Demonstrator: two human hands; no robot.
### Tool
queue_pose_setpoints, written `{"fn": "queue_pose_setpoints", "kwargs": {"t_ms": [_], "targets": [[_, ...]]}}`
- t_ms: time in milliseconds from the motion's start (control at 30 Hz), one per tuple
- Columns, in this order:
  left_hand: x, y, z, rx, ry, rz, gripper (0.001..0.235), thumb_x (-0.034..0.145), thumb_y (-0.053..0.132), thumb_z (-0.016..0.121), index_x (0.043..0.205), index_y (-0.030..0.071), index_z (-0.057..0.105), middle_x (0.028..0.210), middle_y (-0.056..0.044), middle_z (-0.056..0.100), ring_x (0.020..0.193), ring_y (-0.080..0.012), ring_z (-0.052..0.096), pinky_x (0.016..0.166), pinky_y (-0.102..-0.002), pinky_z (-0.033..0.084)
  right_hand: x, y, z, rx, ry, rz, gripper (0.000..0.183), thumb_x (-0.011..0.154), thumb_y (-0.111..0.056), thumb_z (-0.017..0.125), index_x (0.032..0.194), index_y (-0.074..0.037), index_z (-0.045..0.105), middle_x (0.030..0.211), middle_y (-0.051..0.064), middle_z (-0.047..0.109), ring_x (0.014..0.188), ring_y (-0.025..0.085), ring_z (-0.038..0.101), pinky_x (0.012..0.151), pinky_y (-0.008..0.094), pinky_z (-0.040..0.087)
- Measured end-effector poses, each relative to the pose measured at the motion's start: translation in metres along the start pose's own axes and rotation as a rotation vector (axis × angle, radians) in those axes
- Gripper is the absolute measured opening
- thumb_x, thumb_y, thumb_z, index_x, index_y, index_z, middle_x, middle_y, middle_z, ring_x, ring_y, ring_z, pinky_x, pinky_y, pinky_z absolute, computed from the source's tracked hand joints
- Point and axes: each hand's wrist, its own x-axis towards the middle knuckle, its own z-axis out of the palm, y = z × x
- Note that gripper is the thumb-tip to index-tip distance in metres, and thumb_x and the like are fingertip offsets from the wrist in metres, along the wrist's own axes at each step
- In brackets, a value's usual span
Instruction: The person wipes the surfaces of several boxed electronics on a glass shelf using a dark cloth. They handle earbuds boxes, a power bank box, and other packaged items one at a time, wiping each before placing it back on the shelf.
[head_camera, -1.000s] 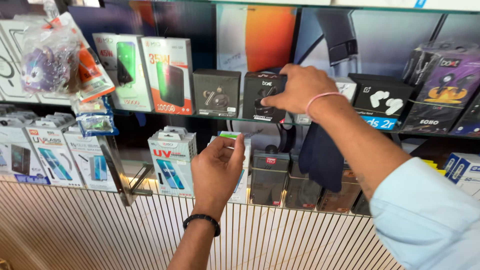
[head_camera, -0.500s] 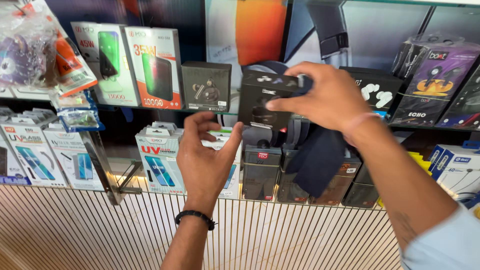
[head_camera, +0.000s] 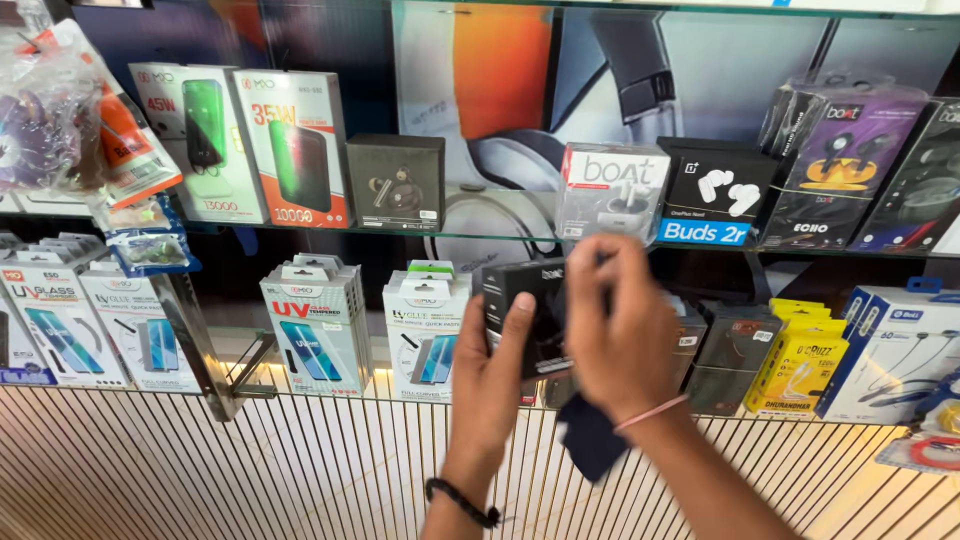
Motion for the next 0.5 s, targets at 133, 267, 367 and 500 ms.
{"fn": "queue_pose_setpoints", "kwargs": {"t_ms": [133, 267, 367, 500], "targets": [[-0.010, -0.020, 0.007, 0.005, 0.033, -0.072, 0.030, 0.105, 0.026, 0.062, 0.124, 0.002, 0.064, 0.099, -0.008, 0.066, 0.081, -0.0104, 0.056, 0.065, -0.026, 0.048, -0.011, 0.016, 0.014, -0.073, 0.095, -0.329, 0.018, 0.104, -0.022, 0.062, 0.101, -0.005, 0.057, 0.077, 0.014, 0.068, 0.069, 0.034, 0.069, 0.059, 0.042, 0.050], [-0.028, -0.017, -0.006, 0.036, -0.005, -0.001, 0.033, 0.098, 0.022, 0.064, 0.125, 0.002, 0.061, 0.106, -0.006, 0.072, 0.092, -0.0079, 0.065, 0.079, -0.023, 0.056, 0.013, 0.040, 0.012, -0.028, 0.218, -0.255, 0.024, 0.106, -0.026, 0.066, 0.096, -0.005, 0.058, 0.077, 0.013, 0.067, 0.068, 0.033, 0.068, 0.060, 0.039, 0.050], [-0.044, -0.010, -0.013, 0.128, -0.007, 0.050, 0.041, 0.090, 0.014, 0.072, 0.127, 0.002, 0.059, 0.109, -0.006, 0.073, 0.095, -0.0080, 0.068, 0.081, -0.022, 0.058, 0.027, 0.044, 0.001, 0.228, 0.179, 0.002, 0.032, 0.110, -0.029, 0.066, 0.090, -0.006, 0.058, 0.075, 0.017, 0.059, 0.069, 0.037, 0.055, 0.059, 0.038, 0.044], [-0.049, -0.007, -0.016, 0.502, 0.012, -0.021, 0.055, 0.077, 0.007, 0.082, 0.127, 0.008, 0.059, 0.094, -0.005, 0.074, 0.077, -0.0084, 0.066, 0.067, -0.023, 0.056, 0.022, 0.022, -0.009, 0.424, -0.184, 0.198, 0.030, 0.098, -0.030, 0.070, 0.081, -0.007, 0.062, 0.065, 0.012, 0.058, 0.048, 0.026, 0.053, 0.047, 0.035, 0.039]]}}
